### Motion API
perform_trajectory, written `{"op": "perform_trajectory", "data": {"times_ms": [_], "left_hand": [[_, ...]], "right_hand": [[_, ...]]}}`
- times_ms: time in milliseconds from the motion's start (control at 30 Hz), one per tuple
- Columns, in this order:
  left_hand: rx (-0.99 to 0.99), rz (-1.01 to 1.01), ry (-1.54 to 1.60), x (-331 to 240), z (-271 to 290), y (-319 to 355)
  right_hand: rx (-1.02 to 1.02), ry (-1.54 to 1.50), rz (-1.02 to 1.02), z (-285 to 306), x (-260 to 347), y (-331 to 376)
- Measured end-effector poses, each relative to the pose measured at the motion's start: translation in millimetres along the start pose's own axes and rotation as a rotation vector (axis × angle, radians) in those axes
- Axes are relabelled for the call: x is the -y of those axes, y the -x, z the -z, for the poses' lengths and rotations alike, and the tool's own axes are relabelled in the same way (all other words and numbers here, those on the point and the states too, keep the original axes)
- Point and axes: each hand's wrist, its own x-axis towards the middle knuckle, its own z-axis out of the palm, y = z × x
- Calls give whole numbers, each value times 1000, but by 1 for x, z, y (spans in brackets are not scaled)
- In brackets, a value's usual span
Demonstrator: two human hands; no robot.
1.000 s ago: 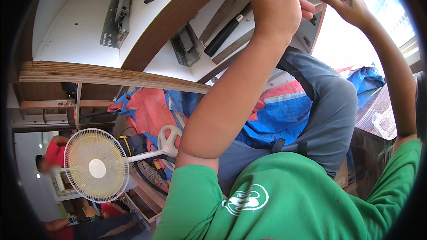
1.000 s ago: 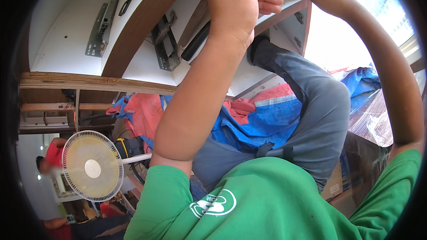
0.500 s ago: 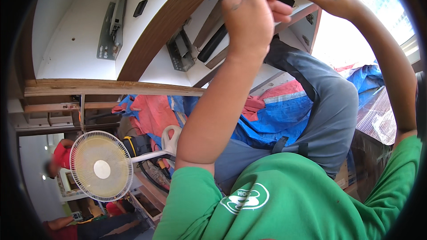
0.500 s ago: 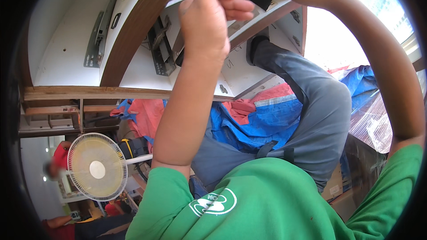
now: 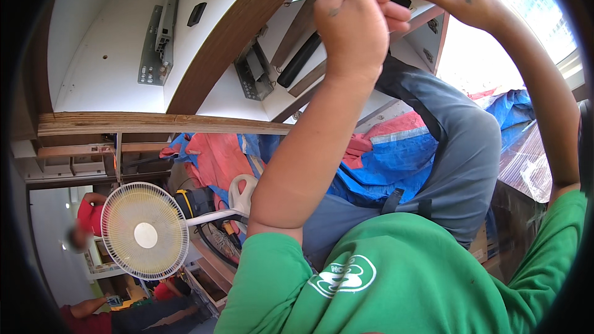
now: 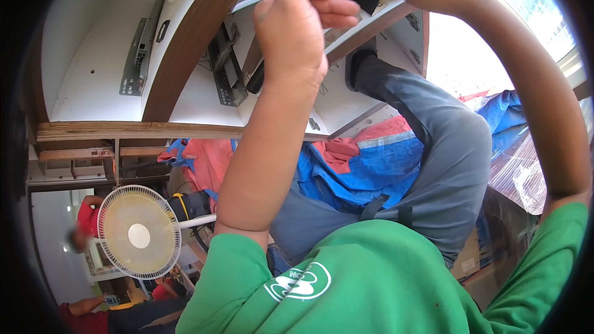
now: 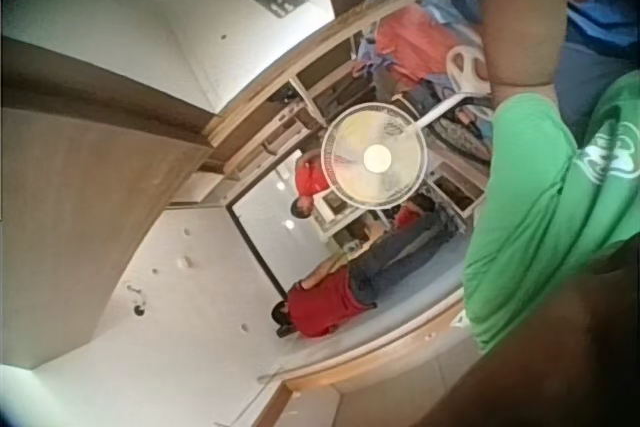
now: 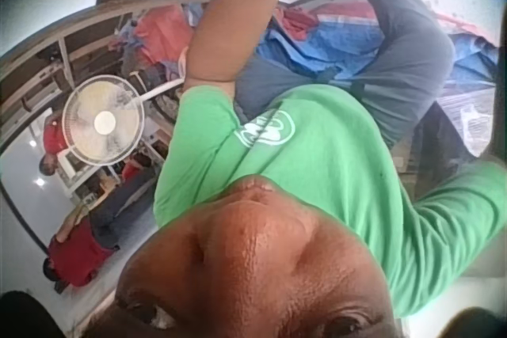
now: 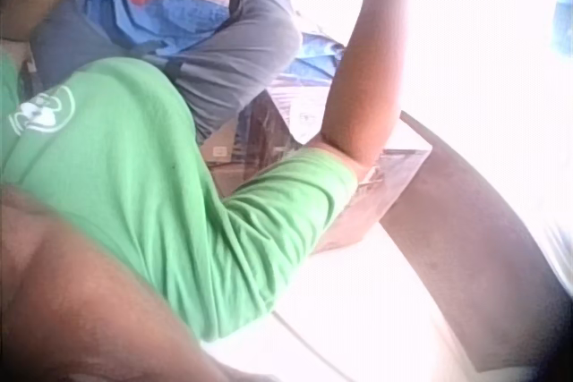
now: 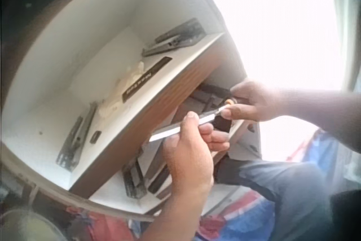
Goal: The person assembles a wooden cabinet by attaching a metal hinge to the interior using a screwdriver. They position the hinge, align it, and tighten screws to secure it in place.
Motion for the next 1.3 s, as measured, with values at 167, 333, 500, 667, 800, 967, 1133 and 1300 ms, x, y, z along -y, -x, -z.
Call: {"op": "perform_trajectory", "data": {"times_ms": [167,333,500,667,800,967,1133,1300], "left_hand": [[-2,-52,6,3,-5,-8],[-45,-101,73,8,12,-5],[10,-89,91,13,-2,-16],[-272,-113,107,10,60,12],[-121,-105,103,26,79,35],[202,-103,-2,36,57,58],[205,-176,84,39,93,70],[156,-92,33,75,129,99]], "right_hand": [[0,-28,-5,4,9,-4],[25,4,2,-7,2,-7],[-17,-93,58,4,7,-10],[57,262,241,-20,60,-27],[249,217,157,-23,64,-19],[123,92,89,-11,20,27],[188,-128,-168,26,9,82],[270,-465,-415,29,43,129]]}}
